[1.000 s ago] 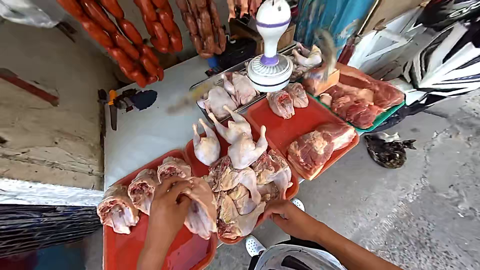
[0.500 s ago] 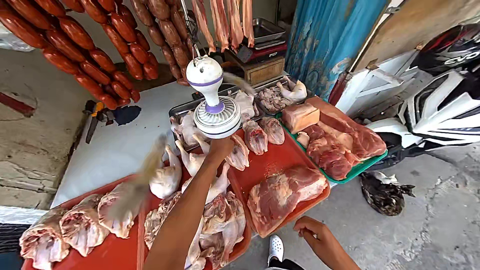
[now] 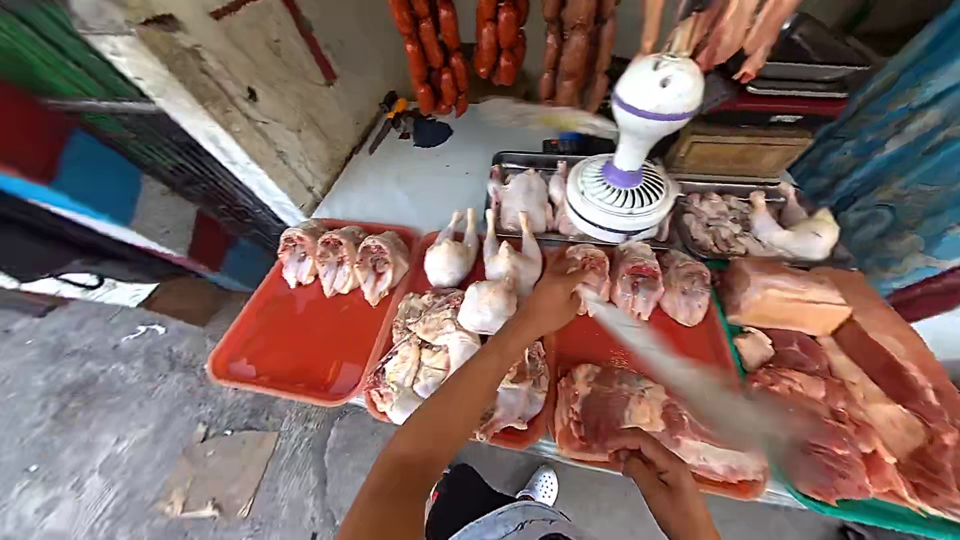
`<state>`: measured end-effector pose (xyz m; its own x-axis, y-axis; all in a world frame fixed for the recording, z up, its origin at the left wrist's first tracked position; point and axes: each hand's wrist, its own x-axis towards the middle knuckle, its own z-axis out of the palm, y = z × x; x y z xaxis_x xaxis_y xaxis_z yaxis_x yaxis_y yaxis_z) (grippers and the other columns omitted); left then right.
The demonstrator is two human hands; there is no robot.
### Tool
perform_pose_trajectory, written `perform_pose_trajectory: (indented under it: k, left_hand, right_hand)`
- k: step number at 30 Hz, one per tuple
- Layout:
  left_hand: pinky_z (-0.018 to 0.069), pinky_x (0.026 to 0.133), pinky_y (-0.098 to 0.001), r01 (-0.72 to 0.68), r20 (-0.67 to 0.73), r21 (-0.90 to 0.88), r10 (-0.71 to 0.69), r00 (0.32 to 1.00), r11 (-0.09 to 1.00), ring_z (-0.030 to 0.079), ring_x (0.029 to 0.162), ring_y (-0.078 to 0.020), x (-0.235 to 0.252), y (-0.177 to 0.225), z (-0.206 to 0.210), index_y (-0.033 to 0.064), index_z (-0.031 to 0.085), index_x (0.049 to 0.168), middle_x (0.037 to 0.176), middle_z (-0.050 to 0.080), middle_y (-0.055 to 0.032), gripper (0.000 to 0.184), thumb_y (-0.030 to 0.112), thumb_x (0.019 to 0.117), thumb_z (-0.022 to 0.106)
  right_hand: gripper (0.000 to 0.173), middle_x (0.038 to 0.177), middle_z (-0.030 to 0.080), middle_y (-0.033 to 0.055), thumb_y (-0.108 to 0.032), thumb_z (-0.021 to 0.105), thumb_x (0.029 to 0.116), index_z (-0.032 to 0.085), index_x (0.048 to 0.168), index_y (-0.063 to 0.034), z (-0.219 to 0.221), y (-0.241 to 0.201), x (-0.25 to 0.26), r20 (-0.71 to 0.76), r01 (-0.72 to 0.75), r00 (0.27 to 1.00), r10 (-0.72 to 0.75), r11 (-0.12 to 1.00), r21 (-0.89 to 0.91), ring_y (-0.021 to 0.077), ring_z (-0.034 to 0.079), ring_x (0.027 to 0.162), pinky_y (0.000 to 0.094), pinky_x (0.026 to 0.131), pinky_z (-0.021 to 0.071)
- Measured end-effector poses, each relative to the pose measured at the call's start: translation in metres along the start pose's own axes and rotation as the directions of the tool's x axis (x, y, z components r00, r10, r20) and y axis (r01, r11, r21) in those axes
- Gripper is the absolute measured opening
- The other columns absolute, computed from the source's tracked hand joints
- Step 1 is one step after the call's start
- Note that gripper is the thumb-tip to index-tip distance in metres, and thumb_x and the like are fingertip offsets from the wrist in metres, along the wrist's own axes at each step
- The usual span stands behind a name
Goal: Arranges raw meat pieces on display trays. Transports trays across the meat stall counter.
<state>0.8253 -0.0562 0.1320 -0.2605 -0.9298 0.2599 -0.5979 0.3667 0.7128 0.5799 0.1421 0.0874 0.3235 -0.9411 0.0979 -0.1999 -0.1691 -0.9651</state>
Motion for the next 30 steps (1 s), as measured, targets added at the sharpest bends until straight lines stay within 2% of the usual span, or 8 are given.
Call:
perform_pose_trajectory:
  k: [6, 12, 14, 17, 19, 22, 24, 30]
  left_hand:
    - [0.0497, 0.109, -0.0417, 0.193, -0.094, 0.024, -0.19, 0.977, 0.981, 0.062, 0.126, -0.0291, -0.152, -0.035, -0.132, -0.0042, 0.063, 0.131, 0.135, 0.063, -0.022, 0.035, 0.005, 0.099, 0.053]
    - [0.0499, 0.108, -0.0414, 0.458, -0.249, 0.119, -0.42, 0.873, 0.881, 0.062, 0.126, -0.0279, -0.256, -0.102, -0.243, -0.0022, 0.066, 0.128, 0.135, 0.063, -0.0199, 0.034, 0.006, 0.0988, 0.052]
    - [0.0505, 0.107, -0.0403, 0.464, -0.262, 0.112, -0.425, 0.867, 0.878, 0.062, 0.125, -0.0276, -0.272, -0.122, -0.261, -0.0023, 0.067, 0.127, 0.136, 0.063, -0.0199, 0.033, 0.006, 0.0987, 0.053]
    - [0.0496, 0.109, -0.0393, 0.467, -0.203, 0.087, -0.443, 0.873, 0.88, 0.061, 0.128, -0.0263, -0.284, -0.149, -0.28, -0.0011, 0.067, 0.129, 0.137, 0.063, -0.0186, 0.033, 0.008, 0.0997, 0.052]
    - [0.0474, 0.111, -0.0404, 0.457, -0.142, 0.084, -0.443, 0.885, 0.886, 0.06, 0.129, -0.0267, -0.285, -0.165, -0.294, -0.0008, 0.066, 0.13, 0.138, 0.063, -0.0184, 0.033, 0.009, 0.1006, 0.053]
    - [0.0444, 0.114, -0.042, 0.395, -0.08, 0.1, -0.389, 0.918, 0.913, 0.058, 0.132, -0.0276, -0.285, -0.192, -0.313, -0.001, 0.067, 0.129, 0.136, 0.064, -0.0189, 0.033, 0.008, 0.101, 0.053]
    - [0.0437, 0.115, -0.0419, 0.365, -0.064, 0.092, -0.36, 0.931, 0.927, 0.058, 0.132, -0.027, -0.284, -0.208, -0.324, -0.0008, 0.067, 0.129, 0.136, 0.064, -0.0185, 0.033, 0.008, 0.1004, 0.054]
    - [0.0463, 0.112, -0.0404, 0.327, -0.021, 0.028, -0.327, 0.945, 0.944, 0.06, 0.129, -0.0255, -0.284, -0.239, -0.345, -0.0002, 0.068, 0.128, 0.135, 0.064, -0.0178, 0.032, 0.009, 0.1002, 0.053]
  right_hand:
    - [0.024, 0.103, 0.074, 0.0026, 0.001, 0.054, 0.094, 0.075, 0.103, -0.0051, 0.073, -0.034, 0.068, 0.381, 0.056, 0.918, -0.111, 0.987, 0.153, 0.0069, 0.069, 0.086, 0.0243, 0.076, 0.0597]
    - [0.026, 0.11, 0.073, 0.0024, -0.011, 0.051, 0.0997, 0.073, 0.113, -0.0079, 0.165, -0.097, 0.158, 0.572, 0.104, 0.816, -0.078, 0.994, -0.013, 0.0087, 0.069, 0.089, 0.0278, 0.077, 0.0597]
    - [0.029, 0.112, 0.072, 0.0065, -0.011, 0.048, 0.1009, 0.073, 0.115, -0.0049, 0.212, -0.112, 0.192, 0.538, 0.165, 0.838, -0.088, 0.982, -0.096, 0.0108, 0.069, 0.091, 0.0288, 0.08, 0.0585]
    - [0.037, 0.134, 0.067, 0.0126, -0.009, 0.045, 0.1029, 0.069, 0.13, -0.0041, 0.289, -0.119, 0.244, 0.542, 0.266, 0.838, -0.059, 0.912, -0.312, 0.0195, 0.063, 0.124, 0.0385, 0.109, 0.0485]
    - [0.042, 0.15, 0.056, 0.0129, -0.007, 0.045, 0.1023, 0.062, 0.141, -0.0051, 0.339, -0.117, 0.279, 0.549, 0.307, 0.836, -0.001, 0.83, -0.466, 0.0235, 0.052, 0.14, 0.0427, 0.118, 0.0405]
    - [0.055, 0.165, 0.036, 0.0129, -0.007, 0.049, 0.1003, 0.046, 0.155, -0.0086, 0.391, -0.11, 0.321, 0.521, 0.295, 0.839, 0.158, 0.672, -0.679, 0.0327, 0.049, 0.142, 0.0541, 0.111, 0.0456]
    - [0.058, 0.164, 0.036, 0.014, -0.009, 0.051, 0.0991, 0.043, 0.157, -0.0102, 0.408, -0.104, 0.337, 0.479, 0.272, 0.846, 0.235, 0.583, -0.766, 0.0379, 0.053, 0.137, 0.0604, 0.103, 0.0486]
    - [0.046, 0.154, 0.049, 0.0142, -0.008, 0.051, 0.0979, 0.061, 0.142, -0.0147, 0.412, -0.095, 0.334, 0.437, 0.234, 0.86, 0.263, 0.557, -0.796, 0.0365, 0.062, 0.123, 0.0574, 0.095, 0.054]
